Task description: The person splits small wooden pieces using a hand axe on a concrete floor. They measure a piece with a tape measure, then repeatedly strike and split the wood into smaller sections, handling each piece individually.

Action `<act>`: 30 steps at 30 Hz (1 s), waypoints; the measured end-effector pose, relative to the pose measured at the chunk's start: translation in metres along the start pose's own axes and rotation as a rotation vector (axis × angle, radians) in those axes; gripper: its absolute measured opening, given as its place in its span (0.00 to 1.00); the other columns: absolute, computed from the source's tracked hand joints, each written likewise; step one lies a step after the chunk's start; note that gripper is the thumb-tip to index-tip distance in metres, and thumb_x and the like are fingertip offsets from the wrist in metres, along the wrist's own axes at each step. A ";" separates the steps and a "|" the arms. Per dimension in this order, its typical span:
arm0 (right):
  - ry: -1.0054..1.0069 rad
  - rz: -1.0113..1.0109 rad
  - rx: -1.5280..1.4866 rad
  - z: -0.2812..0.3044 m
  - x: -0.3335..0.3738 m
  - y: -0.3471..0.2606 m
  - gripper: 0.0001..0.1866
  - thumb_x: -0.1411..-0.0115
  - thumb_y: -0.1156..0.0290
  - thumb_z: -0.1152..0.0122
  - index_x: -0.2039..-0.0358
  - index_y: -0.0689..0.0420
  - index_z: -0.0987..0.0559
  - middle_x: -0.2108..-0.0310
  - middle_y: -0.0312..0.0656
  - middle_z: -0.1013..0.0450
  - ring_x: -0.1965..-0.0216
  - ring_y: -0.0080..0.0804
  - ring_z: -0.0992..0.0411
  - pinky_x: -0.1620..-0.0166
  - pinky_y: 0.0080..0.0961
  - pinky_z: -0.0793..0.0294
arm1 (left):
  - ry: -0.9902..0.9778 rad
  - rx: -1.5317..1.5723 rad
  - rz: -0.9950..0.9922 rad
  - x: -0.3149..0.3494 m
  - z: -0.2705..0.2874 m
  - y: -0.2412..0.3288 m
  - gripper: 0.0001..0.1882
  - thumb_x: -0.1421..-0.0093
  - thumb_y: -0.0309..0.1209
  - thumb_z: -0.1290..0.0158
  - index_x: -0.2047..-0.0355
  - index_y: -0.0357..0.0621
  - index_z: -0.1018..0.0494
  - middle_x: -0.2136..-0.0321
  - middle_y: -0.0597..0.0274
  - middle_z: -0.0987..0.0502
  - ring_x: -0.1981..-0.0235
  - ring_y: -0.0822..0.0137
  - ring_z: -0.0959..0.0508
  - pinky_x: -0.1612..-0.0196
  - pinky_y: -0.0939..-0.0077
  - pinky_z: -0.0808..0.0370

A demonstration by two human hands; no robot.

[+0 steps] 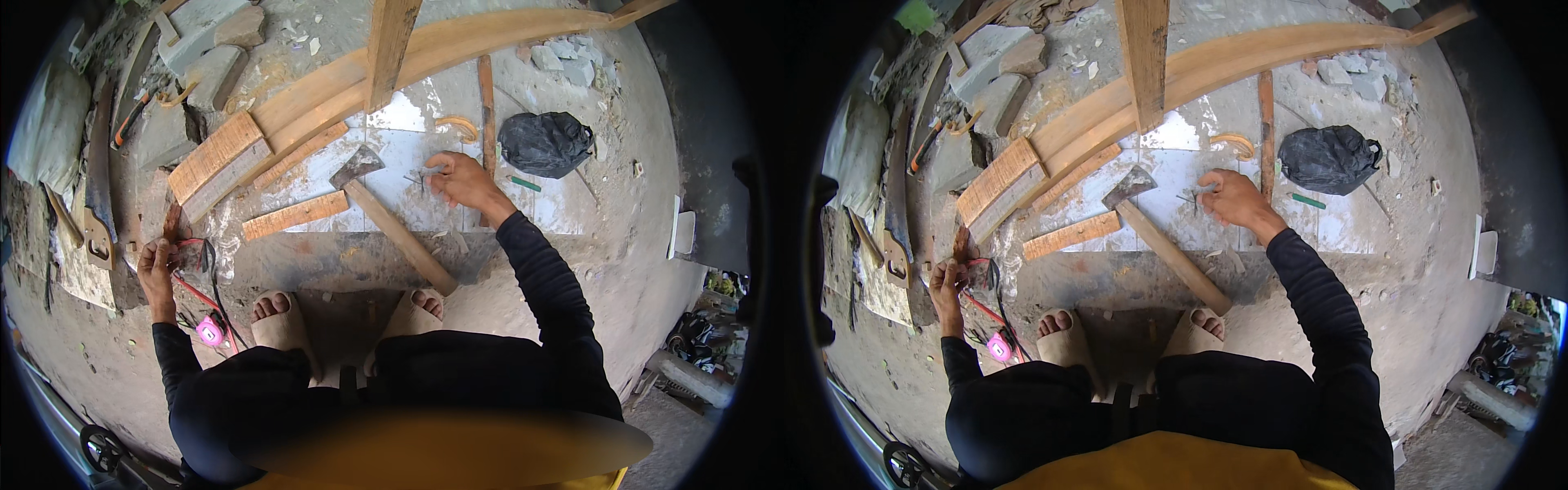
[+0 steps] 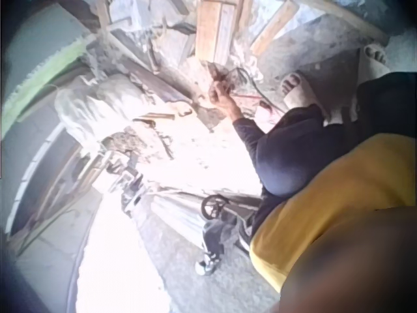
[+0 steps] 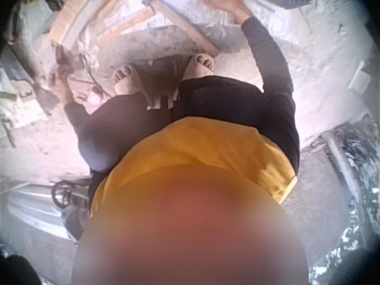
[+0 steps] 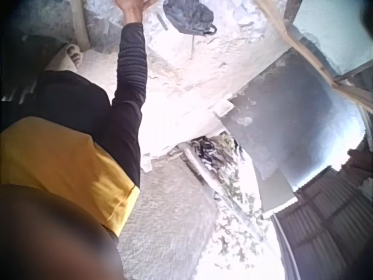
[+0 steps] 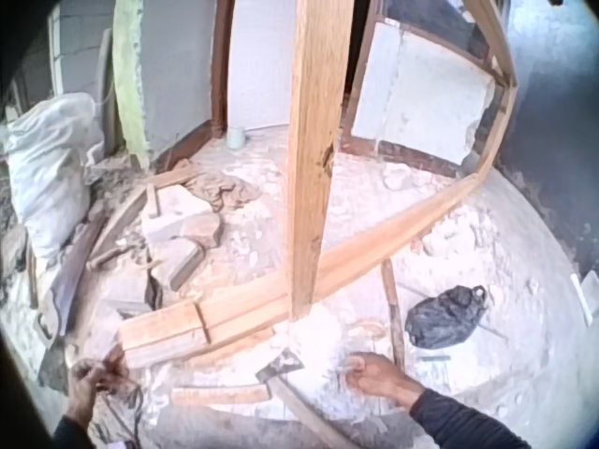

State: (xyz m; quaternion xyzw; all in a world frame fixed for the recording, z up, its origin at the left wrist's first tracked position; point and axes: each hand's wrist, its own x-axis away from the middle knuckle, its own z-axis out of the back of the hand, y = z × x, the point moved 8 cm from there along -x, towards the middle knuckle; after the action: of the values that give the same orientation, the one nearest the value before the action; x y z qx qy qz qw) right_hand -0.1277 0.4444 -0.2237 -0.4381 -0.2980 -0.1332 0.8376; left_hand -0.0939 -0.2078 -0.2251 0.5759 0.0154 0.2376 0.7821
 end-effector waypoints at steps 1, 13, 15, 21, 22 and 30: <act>0.044 -0.041 0.018 0.010 0.007 -0.002 0.14 0.28 0.67 0.35 0.47 0.61 0.20 0.68 0.39 0.19 0.72 0.25 0.24 0.71 0.26 0.22 | -0.033 -0.013 -0.078 0.002 -0.008 0.012 0.11 0.25 0.38 0.40 0.59 0.45 0.19 0.68 0.66 0.15 0.68 0.78 0.21 0.62 0.79 0.23; -0.278 0.310 -0.287 -0.132 0.067 -0.177 0.19 0.23 0.66 0.40 0.37 0.57 0.29 0.67 0.34 0.24 0.72 0.14 0.37 0.70 0.19 0.37 | -0.858 0.014 -0.400 0.121 -0.229 0.161 0.23 0.30 0.30 0.35 0.37 0.41 0.22 0.52 0.57 0.14 0.57 0.70 0.15 0.51 0.72 0.18; -0.294 0.249 -0.297 -0.138 0.068 -0.181 0.20 0.22 0.63 0.40 0.36 0.57 0.29 0.68 0.34 0.25 0.72 0.14 0.36 0.73 0.19 0.37 | -0.847 -0.079 -0.391 0.117 -0.226 0.160 0.22 0.31 0.28 0.35 0.38 0.39 0.22 0.55 0.59 0.13 0.58 0.73 0.16 0.54 0.75 0.18; -0.258 0.178 -0.418 -0.164 0.065 -0.178 0.24 0.22 0.54 0.42 0.35 0.54 0.29 0.70 0.32 0.31 0.74 0.15 0.35 0.76 0.18 0.35 | -0.940 0.183 -0.204 0.118 -0.219 0.135 0.25 0.31 0.24 0.36 0.35 0.38 0.27 0.60 0.64 0.14 0.60 0.74 0.17 0.49 0.74 0.20; -0.237 0.168 -0.415 -0.168 0.064 -0.178 0.24 0.22 0.53 0.43 0.35 0.54 0.29 0.71 0.32 0.32 0.74 0.16 0.35 0.76 0.17 0.34 | -0.925 0.205 -0.231 0.118 -0.215 0.135 0.26 0.31 0.23 0.37 0.34 0.38 0.27 0.61 0.65 0.14 0.60 0.74 0.18 0.48 0.74 0.20; -0.211 0.222 -0.291 -0.165 0.059 -0.190 0.26 0.22 0.55 0.42 0.31 0.54 0.30 0.69 0.36 0.27 0.70 0.19 0.29 0.69 0.22 0.26 | -0.869 -0.104 -0.310 0.104 -0.201 0.129 0.27 0.29 0.24 0.42 0.31 0.37 0.31 0.65 0.65 0.16 0.63 0.74 0.20 0.50 0.74 0.21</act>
State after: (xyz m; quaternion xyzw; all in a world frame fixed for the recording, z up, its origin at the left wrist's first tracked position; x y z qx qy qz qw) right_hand -0.1098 0.2023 -0.1352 -0.5961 -0.3115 -0.0352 0.7392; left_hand -0.1070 0.0415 -0.1501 0.5730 -0.2395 -0.1449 0.7703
